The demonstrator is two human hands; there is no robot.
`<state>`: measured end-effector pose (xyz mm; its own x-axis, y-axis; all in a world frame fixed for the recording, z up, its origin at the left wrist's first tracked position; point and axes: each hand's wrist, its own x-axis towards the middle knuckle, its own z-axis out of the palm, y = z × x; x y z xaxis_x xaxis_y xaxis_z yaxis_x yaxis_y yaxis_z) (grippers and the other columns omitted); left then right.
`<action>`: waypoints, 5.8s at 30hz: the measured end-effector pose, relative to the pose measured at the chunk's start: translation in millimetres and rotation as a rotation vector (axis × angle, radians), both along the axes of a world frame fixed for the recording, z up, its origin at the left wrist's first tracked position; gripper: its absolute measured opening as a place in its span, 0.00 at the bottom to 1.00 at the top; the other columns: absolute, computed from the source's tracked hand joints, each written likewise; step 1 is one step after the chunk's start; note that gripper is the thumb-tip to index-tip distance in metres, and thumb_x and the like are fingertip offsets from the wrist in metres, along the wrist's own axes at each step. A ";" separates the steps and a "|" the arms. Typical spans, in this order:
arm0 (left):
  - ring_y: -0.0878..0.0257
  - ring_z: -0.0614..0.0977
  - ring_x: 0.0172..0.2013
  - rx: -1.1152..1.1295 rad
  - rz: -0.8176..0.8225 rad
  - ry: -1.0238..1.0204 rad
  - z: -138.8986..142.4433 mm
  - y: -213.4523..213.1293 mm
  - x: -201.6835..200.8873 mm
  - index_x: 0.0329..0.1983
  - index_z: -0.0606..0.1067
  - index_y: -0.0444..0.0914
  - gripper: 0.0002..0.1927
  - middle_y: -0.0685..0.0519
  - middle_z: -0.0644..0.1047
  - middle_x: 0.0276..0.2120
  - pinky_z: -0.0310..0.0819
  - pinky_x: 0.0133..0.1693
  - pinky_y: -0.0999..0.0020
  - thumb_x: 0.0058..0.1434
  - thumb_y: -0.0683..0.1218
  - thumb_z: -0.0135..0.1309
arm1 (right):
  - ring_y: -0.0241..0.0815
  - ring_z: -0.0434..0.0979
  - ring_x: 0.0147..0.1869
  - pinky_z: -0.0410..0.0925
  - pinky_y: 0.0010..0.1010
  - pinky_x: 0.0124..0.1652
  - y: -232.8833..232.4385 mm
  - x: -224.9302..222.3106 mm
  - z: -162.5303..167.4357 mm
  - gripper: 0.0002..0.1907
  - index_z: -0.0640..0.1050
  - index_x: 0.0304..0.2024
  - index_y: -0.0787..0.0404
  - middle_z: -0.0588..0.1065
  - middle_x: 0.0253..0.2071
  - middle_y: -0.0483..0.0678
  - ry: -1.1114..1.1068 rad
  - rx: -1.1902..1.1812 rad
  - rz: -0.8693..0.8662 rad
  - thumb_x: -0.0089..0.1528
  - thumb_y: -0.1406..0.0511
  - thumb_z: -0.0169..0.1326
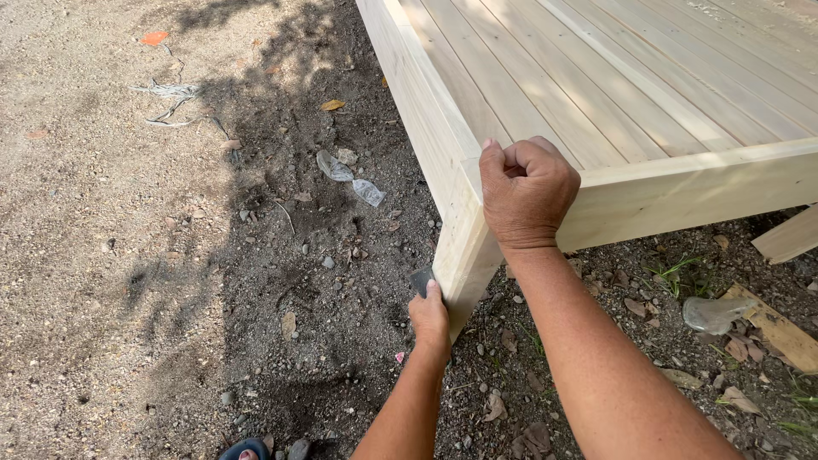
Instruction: The person sands the edges, corners, and slatted surface of a wooden bed frame by hand using a sheet of sandpaper. They work around the frame's corner posts and side rails, then move to the top edge and slats, smoothing the bare wood.
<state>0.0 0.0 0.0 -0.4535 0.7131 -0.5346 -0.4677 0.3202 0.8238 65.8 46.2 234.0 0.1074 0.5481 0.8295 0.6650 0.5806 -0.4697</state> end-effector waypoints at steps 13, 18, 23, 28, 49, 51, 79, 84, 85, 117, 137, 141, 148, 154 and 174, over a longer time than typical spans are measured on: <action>0.59 0.78 0.35 0.103 0.029 0.058 -7.1 -11.6 3.2 0.45 0.78 0.29 0.23 0.44 0.81 0.38 0.73 0.42 0.59 0.68 0.56 0.49 | 0.39 0.70 0.23 0.63 0.35 0.26 -2.1 0.8 0.6 0.18 0.73 0.17 0.60 0.71 0.20 0.43 -0.006 0.038 0.027 0.59 0.67 0.66; 0.63 0.78 0.39 0.268 0.044 0.052 -16.0 -59.4 28.9 0.49 0.78 0.32 0.22 0.49 0.81 0.41 0.72 0.46 0.63 0.67 0.56 0.50 | 0.41 0.69 0.22 0.62 0.36 0.26 -2.3 -0.1 -0.9 0.19 0.72 0.17 0.61 0.70 0.19 0.44 0.003 0.034 0.024 0.59 0.67 0.66; 0.58 0.79 0.36 0.098 -0.005 -0.018 -0.4 3.8 -5.7 0.47 0.77 0.31 0.22 0.47 0.80 0.37 0.74 0.43 0.59 0.69 0.55 0.47 | 0.41 0.70 0.23 0.62 0.36 0.27 -2.1 1.1 0.4 0.19 0.72 0.17 0.60 0.70 0.19 0.44 -0.003 0.065 0.029 0.59 0.67 0.66; 0.60 0.79 0.37 0.233 0.024 0.011 -8.9 -29.8 17.9 0.46 0.77 0.31 0.23 0.48 0.81 0.38 0.74 0.44 0.60 0.67 0.57 0.48 | 0.40 0.70 0.23 0.62 0.35 0.26 -3.4 0.2 0.6 0.19 0.72 0.17 0.60 0.71 0.19 0.44 0.004 0.050 0.022 0.58 0.67 0.66; 0.56 0.78 0.31 0.126 -0.026 0.210 4.8 8.2 -2.9 0.44 0.78 0.27 0.24 0.45 0.81 0.33 0.75 0.40 0.57 0.70 0.55 0.49 | 0.40 0.71 0.23 0.63 0.35 0.27 -3.7 0.1 -1.3 0.18 0.73 0.17 0.61 0.72 0.20 0.44 0.010 0.015 0.018 0.57 0.67 0.66; 0.57 0.79 0.32 0.123 -0.040 0.216 10.9 -0.4 2.5 0.44 0.78 0.28 0.24 0.45 0.81 0.32 0.75 0.40 0.58 0.70 0.55 0.48 | 0.40 0.71 0.23 0.64 0.35 0.27 -3.3 -0.4 -1.2 0.18 0.73 0.17 0.60 0.72 0.20 0.44 0.011 0.025 0.018 0.58 0.67 0.66; 0.67 0.80 0.46 0.773 0.122 0.203 71.7 -28.0 21.2 0.61 0.72 0.35 0.25 0.56 0.80 0.49 0.74 0.48 0.65 0.69 0.55 0.47 | 0.42 0.70 0.22 0.62 0.37 0.26 -2.1 -0.4 -2.3 0.18 0.72 0.16 0.60 0.71 0.19 0.44 0.010 -0.016 -0.014 0.57 0.66 0.66; 0.54 0.78 0.45 0.454 0.025 0.165 91.6 -13.1 6.0 0.58 0.75 0.23 0.26 0.39 0.79 0.50 0.73 0.49 0.56 0.76 0.53 0.46 | 0.42 0.70 0.24 0.63 0.37 0.27 -2.4 -0.9 -2.1 0.18 0.72 0.17 0.60 0.71 0.20 0.44 -0.005 0.026 -0.005 0.57 0.66 0.66; 0.53 0.79 0.41 0.213 -0.048 0.024 98.3 -2.2 -0.2 0.57 0.77 0.23 0.27 0.38 0.81 0.47 0.76 0.47 0.56 0.75 0.54 0.46 | 0.42 0.70 0.24 0.63 0.37 0.27 -2.5 -1.0 -1.7 0.18 0.73 0.17 0.60 0.71 0.20 0.44 -0.001 0.025 -0.003 0.57 0.66 0.66; 0.58 0.70 0.65 0.768 0.337 0.104 79.9 -17.7 80.9 0.70 0.65 0.29 0.27 0.44 0.70 0.67 0.60 0.64 0.64 0.73 0.49 0.41 | 0.42 0.70 0.22 0.63 0.37 0.27 -10.6 -1.2 3.9 0.18 0.76 0.19 0.61 0.72 0.20 0.46 0.054 0.052 0.055 0.65 0.66 0.59; 0.57 0.80 0.45 0.375 0.502 -0.170 27.9 -19.7 68.0 0.57 0.76 0.28 0.25 0.45 0.81 0.48 0.73 0.51 0.60 0.71 0.54 0.45 | 0.44 0.63 0.20 0.58 0.38 0.24 -8.8 -3.3 2.5 0.22 0.67 0.16 0.63 0.65 0.17 0.47 0.058 0.042 0.040 0.63 0.67 0.60; 0.57 0.80 0.45 0.091 0.461 -0.272 4.6 -5.4 47.6 0.56 0.75 0.29 0.24 0.47 0.81 0.48 0.72 0.50 0.60 0.70 0.53 0.46 | 0.45 0.63 0.20 0.57 0.39 0.24 -9.4 -3.6 2.0 0.23 0.67 0.16 0.63 0.64 0.17 0.48 0.067 0.042 0.042 0.63 0.68 0.60; 0.58 0.79 0.44 0.457 0.363 -0.175 0.1 -14.6 65.9 0.53 0.76 0.29 0.25 0.46 0.81 0.45 0.72 0.50 0.62 0.69 0.55 0.47 | 0.42 0.63 0.20 0.57 0.38 0.25 -12.4 -3.7 2.1 0.22 0.67 0.16 0.63 0.65 0.17 0.47 0.048 0.071 0.032 0.63 0.68 0.61; 0.55 0.80 0.46 0.055 0.318 -0.309 -19.0 -7.7 22.8 0.55 0.74 0.27 0.28 0.45 0.80 0.48 0.73 0.51 0.59 0.69 0.57 0.48 | 0.40 0.63 0.20 0.57 0.36 0.24 -9.7 -1.6 2.0 0.23 0.67 0.16 0.62 0.65 0.16 0.45 0.063 0.087 0.064 0.63 0.69 0.61; 0.59 0.79 0.44 0.369 0.334 -0.210 -20.1 -26.5 47.9 0.54 0.75 0.32 0.26 0.46 0.80 0.48 0.70 0.48 0.61 0.64 0.57 0.50 | 0.43 0.75 0.52 0.59 0.39 0.59 -30.8 7.7 -26.4 0.08 0.82 0.41 0.53 0.76 0.44 0.42 -0.191 0.318 0.058 0.62 0.59 0.64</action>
<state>47.9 -26.5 -20.1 -0.5980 0.7059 -0.3797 -0.6612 -0.1667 0.7314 73.5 15.4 207.5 -0.0890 0.2606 0.9613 0.6851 0.7166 -0.1308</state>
